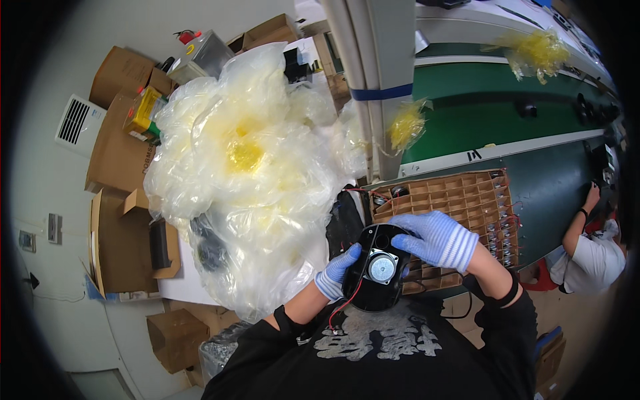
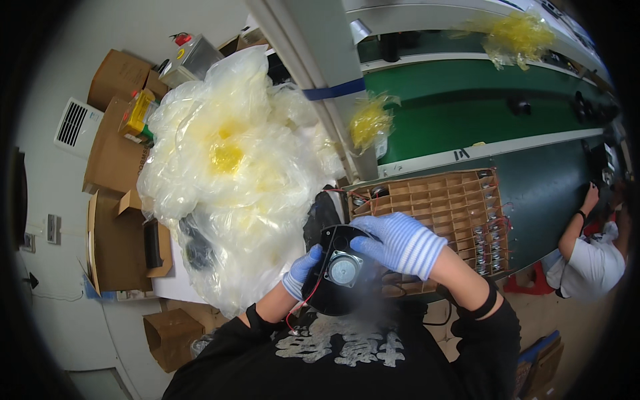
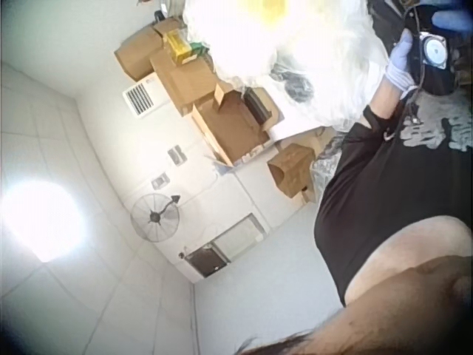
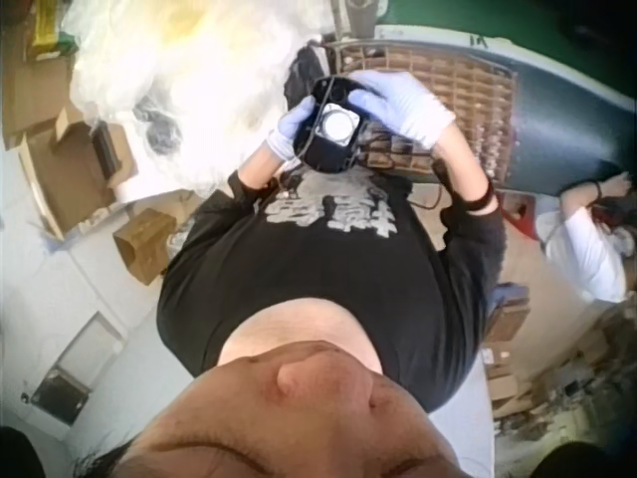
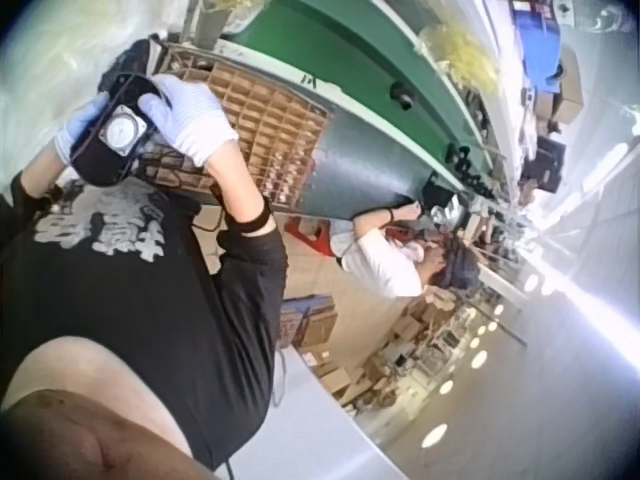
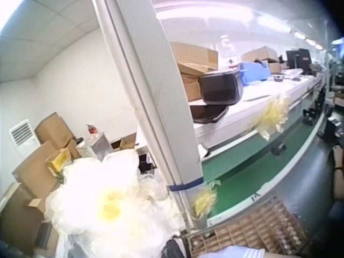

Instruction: The person inserts speakers into housings and places the assemblies into a cardboard tray. They then pull a large plastic bag of housings from a pallet, tear it open, and remove the housings one by one.

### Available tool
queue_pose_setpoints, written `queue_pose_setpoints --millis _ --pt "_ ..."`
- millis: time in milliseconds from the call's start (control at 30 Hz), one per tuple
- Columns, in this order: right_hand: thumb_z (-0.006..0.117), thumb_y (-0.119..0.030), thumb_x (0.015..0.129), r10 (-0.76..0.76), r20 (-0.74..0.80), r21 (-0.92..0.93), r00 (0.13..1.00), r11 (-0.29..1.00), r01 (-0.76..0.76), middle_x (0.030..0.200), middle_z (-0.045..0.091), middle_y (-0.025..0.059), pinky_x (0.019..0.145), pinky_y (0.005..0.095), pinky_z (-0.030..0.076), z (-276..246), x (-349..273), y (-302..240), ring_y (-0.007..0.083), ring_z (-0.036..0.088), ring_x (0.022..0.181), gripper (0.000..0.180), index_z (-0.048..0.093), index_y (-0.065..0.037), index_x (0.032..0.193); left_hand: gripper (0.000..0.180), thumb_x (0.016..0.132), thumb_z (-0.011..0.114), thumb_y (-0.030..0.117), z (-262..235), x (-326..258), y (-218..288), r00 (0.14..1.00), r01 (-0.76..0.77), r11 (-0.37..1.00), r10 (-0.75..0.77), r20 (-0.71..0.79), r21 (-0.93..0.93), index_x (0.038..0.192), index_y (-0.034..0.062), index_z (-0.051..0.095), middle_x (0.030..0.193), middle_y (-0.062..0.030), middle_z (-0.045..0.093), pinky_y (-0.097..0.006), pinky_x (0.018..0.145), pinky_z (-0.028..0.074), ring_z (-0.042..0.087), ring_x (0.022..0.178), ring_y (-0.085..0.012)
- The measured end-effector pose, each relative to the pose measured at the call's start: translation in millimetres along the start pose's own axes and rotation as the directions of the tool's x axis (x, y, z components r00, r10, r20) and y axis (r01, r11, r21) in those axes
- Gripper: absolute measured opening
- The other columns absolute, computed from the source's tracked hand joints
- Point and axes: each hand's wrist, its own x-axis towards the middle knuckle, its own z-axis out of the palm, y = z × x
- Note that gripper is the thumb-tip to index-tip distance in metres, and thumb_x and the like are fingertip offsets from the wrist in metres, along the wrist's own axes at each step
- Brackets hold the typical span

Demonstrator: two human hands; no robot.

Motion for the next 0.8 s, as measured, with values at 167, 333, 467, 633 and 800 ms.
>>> queue_pose_setpoints --millis 167,333,467,633,800 --pt "0.053 -0.025 0.084 0.020 -0.066 -0.018 0.998 1.000 -0.022 0.083 0.063 0.0197 0.072 0.0377 0.050 -4 4 33 0.0348 0.062 0.078 0.031 0.057 -0.005 0.107 0.077 0.080 0.054 0.054 -9 20 3 0.993 0.048 0.999 -0.046 -0.111 0.020 0.136 0.0074 0.030 0.131 -0.0162 0.042 -0.043 0.100 0.036 0.045 0.118 -0.0319" --pt "0.052 -0.020 0.083 0.198 -0.122 0.108 0.973 0.977 -0.186 0.087 0.063 0.0190 0.072 0.0351 0.050 -28 -3 67 0.0325 0.062 0.075 0.028 0.059 -0.003 0.105 0.078 0.084 0.045 0.056 -27 24 24 0.944 -0.169 0.951 0.232 -0.235 0.261 0.137 0.0033 0.023 0.134 -0.0161 0.037 -0.041 0.099 0.036 0.043 0.119 -0.0281" --pt "0.052 -0.014 0.082 0.457 -0.237 0.333 0.857 0.867 -0.371 0.080 0.063 0.0121 0.053 0.0270 0.051 -58 -14 140 0.0151 0.061 0.063 0.030 0.057 0.003 0.106 0.052 0.089 0.049 0.034 29 -21 55 0.807 -0.401 0.597 0.589 -0.040 0.694 0.123 -0.0045 0.039 0.116 -0.0193 0.051 -0.043 0.090 0.042 0.052 0.105 -0.0345" --pt "0.049 -0.006 0.080 0.640 -0.456 0.602 0.619 0.733 -0.316 0.084 0.062 0.0102 0.044 0.0278 0.052 -98 -25 253 0.0175 0.060 0.060 0.029 0.056 0.005 0.106 0.043 0.089 0.049 0.038 122 -38 85 0.541 -0.698 0.630 0.152 0.827 0.341 0.097 -0.0033 0.053 0.093 -0.0204 0.055 -0.050 0.072 0.044 0.054 0.082 -0.0379" --pt "0.051 -0.006 0.080 0.632 -0.590 0.617 0.502 0.754 -0.223 0.077 0.061 0.0100 0.041 0.0274 0.050 -121 -19 289 0.0163 0.058 0.056 0.026 0.057 0.006 0.101 0.037 0.084 0.060 0.036 162 -35 85 0.533 -0.772 0.554 0.295 0.793 0.312 0.096 0.0008 0.061 0.093 -0.0162 0.059 -0.038 0.065 0.046 0.058 0.080 -0.0302"
